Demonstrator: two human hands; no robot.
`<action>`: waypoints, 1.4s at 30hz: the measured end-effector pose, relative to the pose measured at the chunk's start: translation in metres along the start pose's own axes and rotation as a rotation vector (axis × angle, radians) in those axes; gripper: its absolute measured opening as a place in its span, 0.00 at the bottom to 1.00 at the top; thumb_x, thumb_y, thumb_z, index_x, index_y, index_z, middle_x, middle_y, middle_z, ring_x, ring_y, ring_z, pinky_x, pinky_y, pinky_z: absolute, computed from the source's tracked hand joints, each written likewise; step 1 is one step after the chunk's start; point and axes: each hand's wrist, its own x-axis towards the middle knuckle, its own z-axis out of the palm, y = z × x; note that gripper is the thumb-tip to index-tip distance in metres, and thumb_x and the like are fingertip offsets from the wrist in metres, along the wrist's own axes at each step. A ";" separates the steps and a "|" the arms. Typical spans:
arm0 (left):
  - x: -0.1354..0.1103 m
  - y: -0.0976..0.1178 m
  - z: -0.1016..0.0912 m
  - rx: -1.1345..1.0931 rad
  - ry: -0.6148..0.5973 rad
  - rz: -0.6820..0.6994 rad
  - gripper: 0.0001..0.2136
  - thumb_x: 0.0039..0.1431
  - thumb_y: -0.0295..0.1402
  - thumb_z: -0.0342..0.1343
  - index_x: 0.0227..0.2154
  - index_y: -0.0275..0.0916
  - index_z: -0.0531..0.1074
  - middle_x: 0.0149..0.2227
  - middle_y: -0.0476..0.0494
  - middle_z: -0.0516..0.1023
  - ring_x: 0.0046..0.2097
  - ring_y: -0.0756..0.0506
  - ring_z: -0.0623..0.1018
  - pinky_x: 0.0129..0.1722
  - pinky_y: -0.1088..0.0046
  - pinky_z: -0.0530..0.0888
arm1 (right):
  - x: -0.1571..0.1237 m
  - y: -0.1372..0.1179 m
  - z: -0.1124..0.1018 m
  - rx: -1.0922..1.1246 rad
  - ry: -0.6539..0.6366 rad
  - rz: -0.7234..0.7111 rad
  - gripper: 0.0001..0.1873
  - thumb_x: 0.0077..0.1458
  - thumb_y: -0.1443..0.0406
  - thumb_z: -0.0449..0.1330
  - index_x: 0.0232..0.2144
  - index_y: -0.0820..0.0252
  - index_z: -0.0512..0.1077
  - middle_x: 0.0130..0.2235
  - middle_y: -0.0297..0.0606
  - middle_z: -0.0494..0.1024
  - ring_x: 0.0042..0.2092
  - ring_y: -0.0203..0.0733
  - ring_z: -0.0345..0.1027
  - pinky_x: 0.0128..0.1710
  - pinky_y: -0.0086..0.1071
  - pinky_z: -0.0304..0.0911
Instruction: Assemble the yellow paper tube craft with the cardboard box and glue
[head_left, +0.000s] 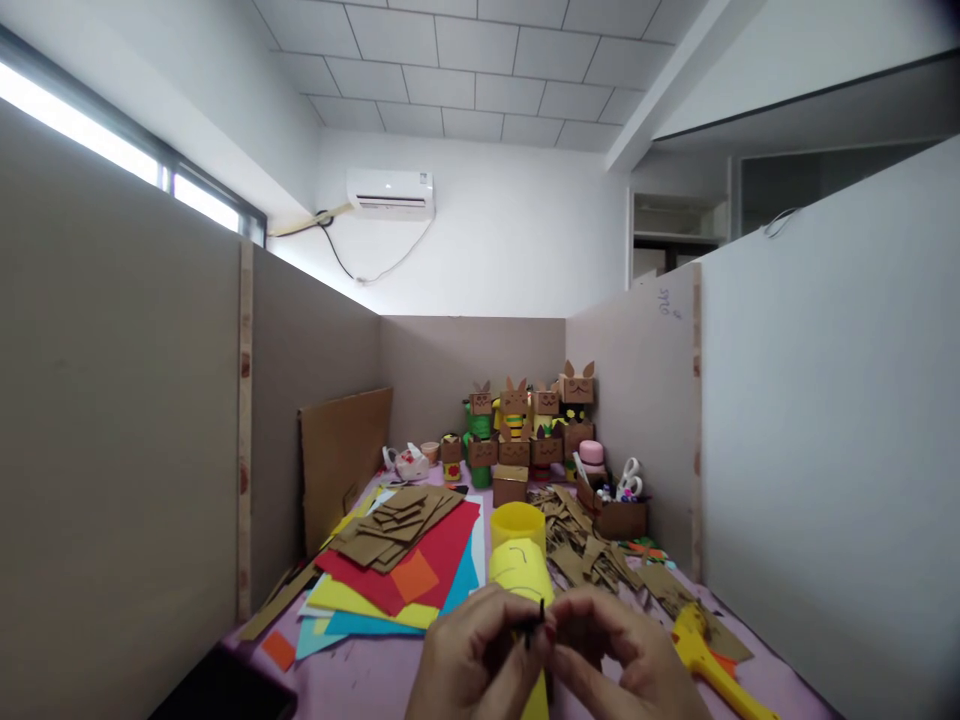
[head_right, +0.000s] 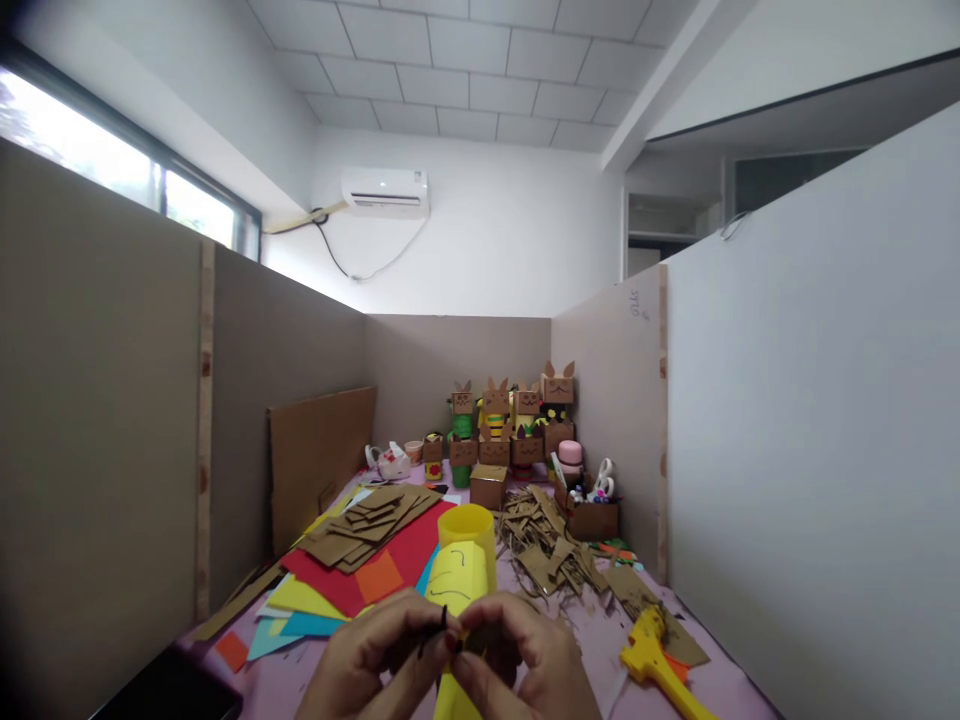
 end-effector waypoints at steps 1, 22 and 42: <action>0.002 0.003 -0.001 0.000 0.015 -0.014 0.08 0.53 0.37 0.56 0.26 0.40 0.75 0.25 0.47 0.72 0.29 0.49 0.70 0.28 0.77 0.67 | -0.001 0.000 -0.002 -0.035 -0.004 -0.005 0.12 0.43 0.57 0.64 0.32 0.53 0.75 0.22 0.30 0.72 0.24 0.35 0.61 0.23 0.25 0.58; 0.065 -0.034 -0.013 -0.308 0.289 -0.305 0.17 0.54 0.43 0.52 0.41 0.37 0.73 0.49 0.38 0.75 0.53 0.39 0.70 0.50 0.66 0.66 | 0.097 -0.005 -0.023 0.283 -0.001 0.203 0.16 0.33 0.56 0.70 0.21 0.60 0.73 0.20 0.27 0.71 0.23 0.30 0.58 0.25 0.26 0.53; 0.105 -0.046 -0.017 -0.330 0.093 -0.144 0.14 0.43 0.26 0.61 0.36 0.32 0.75 0.38 0.38 0.79 0.39 0.45 0.75 0.40 0.71 0.70 | 0.133 0.023 -0.005 0.075 -0.111 0.191 0.13 0.33 0.60 0.70 0.20 0.64 0.76 0.22 0.31 0.75 0.27 0.36 0.64 0.31 0.30 0.57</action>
